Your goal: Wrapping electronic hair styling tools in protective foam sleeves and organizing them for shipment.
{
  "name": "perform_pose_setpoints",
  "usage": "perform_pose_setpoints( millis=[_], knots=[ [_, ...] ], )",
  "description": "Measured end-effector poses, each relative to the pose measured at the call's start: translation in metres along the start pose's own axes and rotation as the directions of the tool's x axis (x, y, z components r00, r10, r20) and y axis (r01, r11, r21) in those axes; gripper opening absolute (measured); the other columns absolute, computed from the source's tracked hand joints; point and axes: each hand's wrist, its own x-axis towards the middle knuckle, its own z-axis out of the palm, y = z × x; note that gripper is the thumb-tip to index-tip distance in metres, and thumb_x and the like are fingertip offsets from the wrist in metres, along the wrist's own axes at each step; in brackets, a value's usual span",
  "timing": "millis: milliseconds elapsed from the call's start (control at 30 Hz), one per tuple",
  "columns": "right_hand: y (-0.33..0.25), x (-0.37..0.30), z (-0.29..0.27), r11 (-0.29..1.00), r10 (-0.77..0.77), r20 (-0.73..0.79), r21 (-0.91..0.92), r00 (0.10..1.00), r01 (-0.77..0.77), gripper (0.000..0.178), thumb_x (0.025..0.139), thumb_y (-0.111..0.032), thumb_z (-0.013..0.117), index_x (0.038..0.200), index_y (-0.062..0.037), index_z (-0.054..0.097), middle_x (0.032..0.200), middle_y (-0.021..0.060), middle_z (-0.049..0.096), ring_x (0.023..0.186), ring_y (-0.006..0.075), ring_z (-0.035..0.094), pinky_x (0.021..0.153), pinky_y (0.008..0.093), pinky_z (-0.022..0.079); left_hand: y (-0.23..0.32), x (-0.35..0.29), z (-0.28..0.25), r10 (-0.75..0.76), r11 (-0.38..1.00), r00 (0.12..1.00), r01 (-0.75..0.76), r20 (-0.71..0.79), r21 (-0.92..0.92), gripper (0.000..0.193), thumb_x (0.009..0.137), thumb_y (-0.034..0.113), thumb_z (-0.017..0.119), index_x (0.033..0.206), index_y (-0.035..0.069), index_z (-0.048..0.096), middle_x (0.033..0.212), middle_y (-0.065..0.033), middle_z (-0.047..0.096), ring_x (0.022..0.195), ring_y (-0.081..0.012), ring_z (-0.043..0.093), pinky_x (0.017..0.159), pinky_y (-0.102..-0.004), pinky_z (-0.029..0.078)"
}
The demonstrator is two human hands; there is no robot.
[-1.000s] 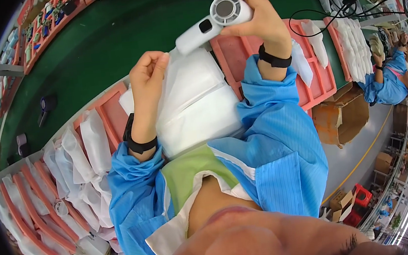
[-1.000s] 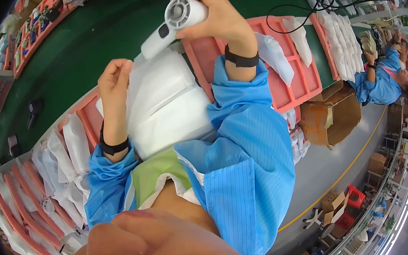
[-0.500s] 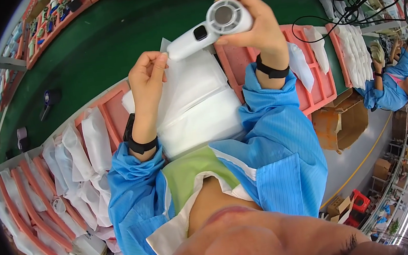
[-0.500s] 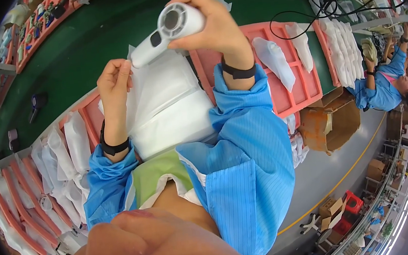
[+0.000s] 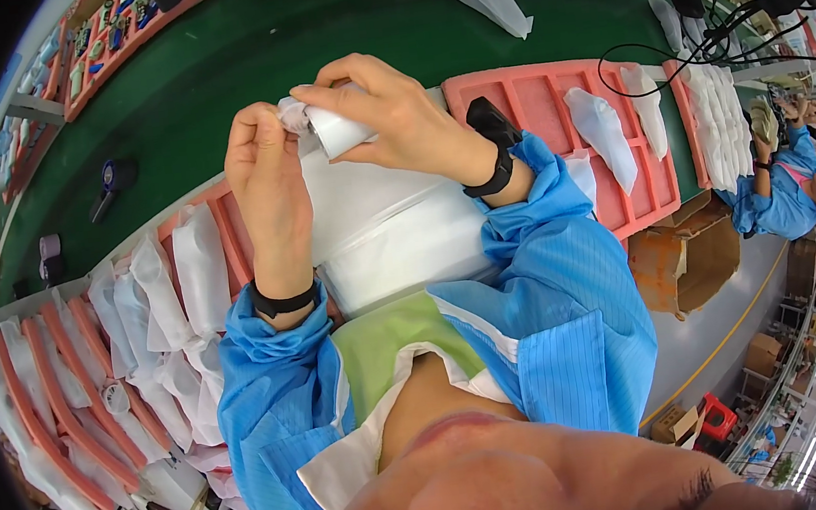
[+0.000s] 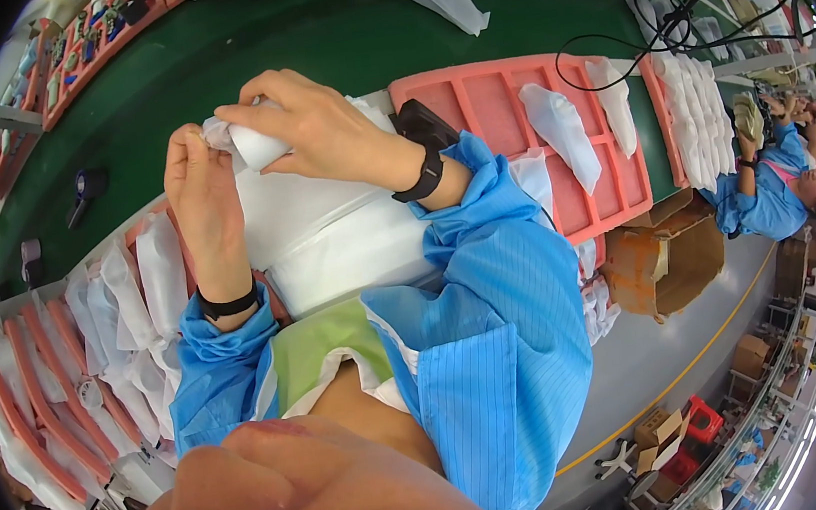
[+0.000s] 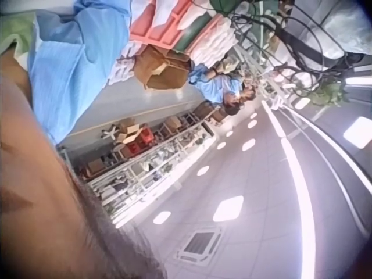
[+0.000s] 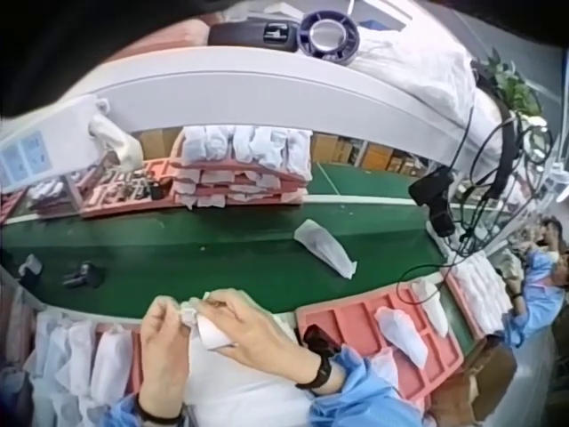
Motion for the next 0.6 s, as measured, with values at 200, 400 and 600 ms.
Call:
perform_pose_setpoints(
  millis=[200,400,600],
  knots=[
    [-0.007,0.0,-0.004,0.998,0.041,-0.019,-0.037,0.999,-0.041,0.073,0.055,-0.011,0.086,0.123,-0.009,0.062,0.105,0.0109,0.057,0.092,0.0279,0.06,0.076,0.0342,0.052,0.002,-0.023,0.018,0.425,0.474,0.826,-0.551,0.37,0.687,0.013,0.083,-0.002,0.068,0.095,0.002,0.066,0.091,-0.0052,0.064,0.077,-0.0131,0.061,0.067,-0.0257,0.05],
    [-0.005,-0.002,-0.009,0.978,0.088,-0.082,-0.184,0.993,-0.102,0.064,0.062,-0.008,0.081,0.123,-0.0068,0.059,0.108,0.0116,0.056,0.09,0.0284,0.06,0.075,0.0331,0.052,-0.005,-0.035,0.031,0.393,0.25,0.792,-0.581,0.467,0.775,0.016,0.076,-0.008,0.071,0.088,0.002,0.07,0.088,-0.0078,0.065,0.074,-0.0175,0.064,0.064,-0.027,0.052],
    [0.006,-0.004,-0.004,0.964,0.267,-0.242,0.062,0.933,-0.26,0.054,0.072,-0.007,0.077,0.119,-0.0031,0.052,0.109,0.0133,0.056,0.094,0.0266,0.061,0.075,0.0306,0.052,0.0,-0.027,0.035,0.271,0.344,0.89,-0.446,0.368,0.826,0.045,0.073,-0.003,0.074,0.115,0.008,0.063,0.111,-0.0125,0.059,0.081,-0.0197,0.064,0.07,-0.0304,0.053]
  ],
)
